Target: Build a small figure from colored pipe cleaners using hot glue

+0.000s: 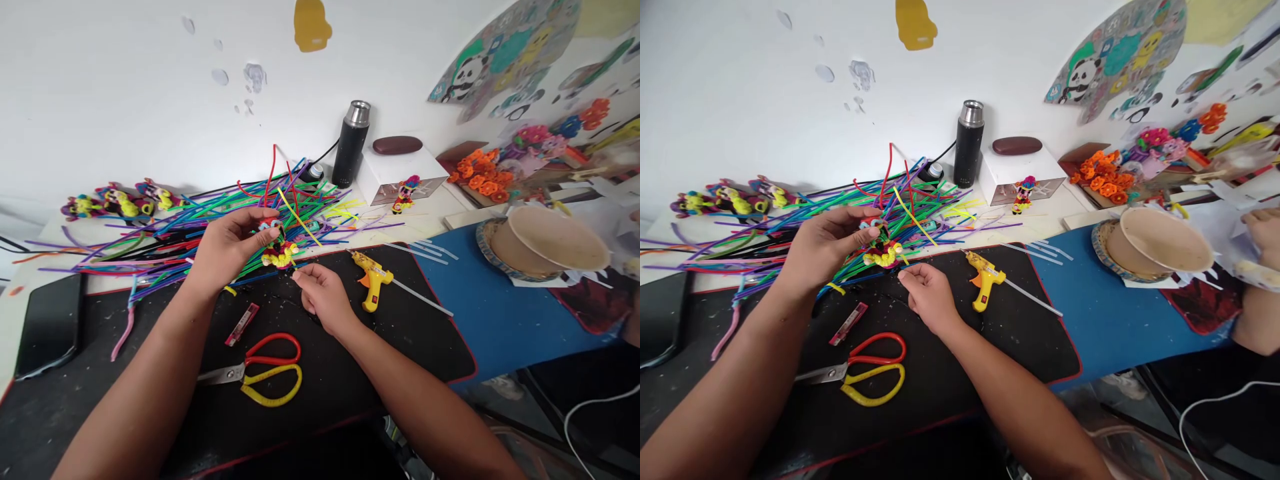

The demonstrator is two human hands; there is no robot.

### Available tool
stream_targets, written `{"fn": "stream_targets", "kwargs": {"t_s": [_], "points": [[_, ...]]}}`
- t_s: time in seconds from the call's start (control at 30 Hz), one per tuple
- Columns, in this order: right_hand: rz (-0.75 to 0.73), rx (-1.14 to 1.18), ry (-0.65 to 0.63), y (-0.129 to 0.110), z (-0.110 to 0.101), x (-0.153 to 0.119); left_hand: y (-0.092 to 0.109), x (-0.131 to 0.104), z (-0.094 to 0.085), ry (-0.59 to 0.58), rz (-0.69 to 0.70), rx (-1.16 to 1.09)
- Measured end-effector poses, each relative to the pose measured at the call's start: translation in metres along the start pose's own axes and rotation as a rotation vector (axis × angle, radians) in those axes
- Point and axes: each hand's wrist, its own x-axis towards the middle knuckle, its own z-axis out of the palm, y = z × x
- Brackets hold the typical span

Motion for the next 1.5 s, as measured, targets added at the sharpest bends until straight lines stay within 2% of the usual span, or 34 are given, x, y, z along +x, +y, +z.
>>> {"fn": "stream_targets", "kwargs": {"t_s": [1.1, 1.5], "points": [[0.046, 0.093, 0.033, -0.0036, 0.0000, -0.0008, 0.0094, -0.0063, 0.0087, -0.004, -0.004, 0.018], [0.044, 0.120, 0.033, -0.0040, -0.0004, -0.0006, 0.0028, -0.0071, 0.0083, -0.020, 0.012, -0.013]]}}
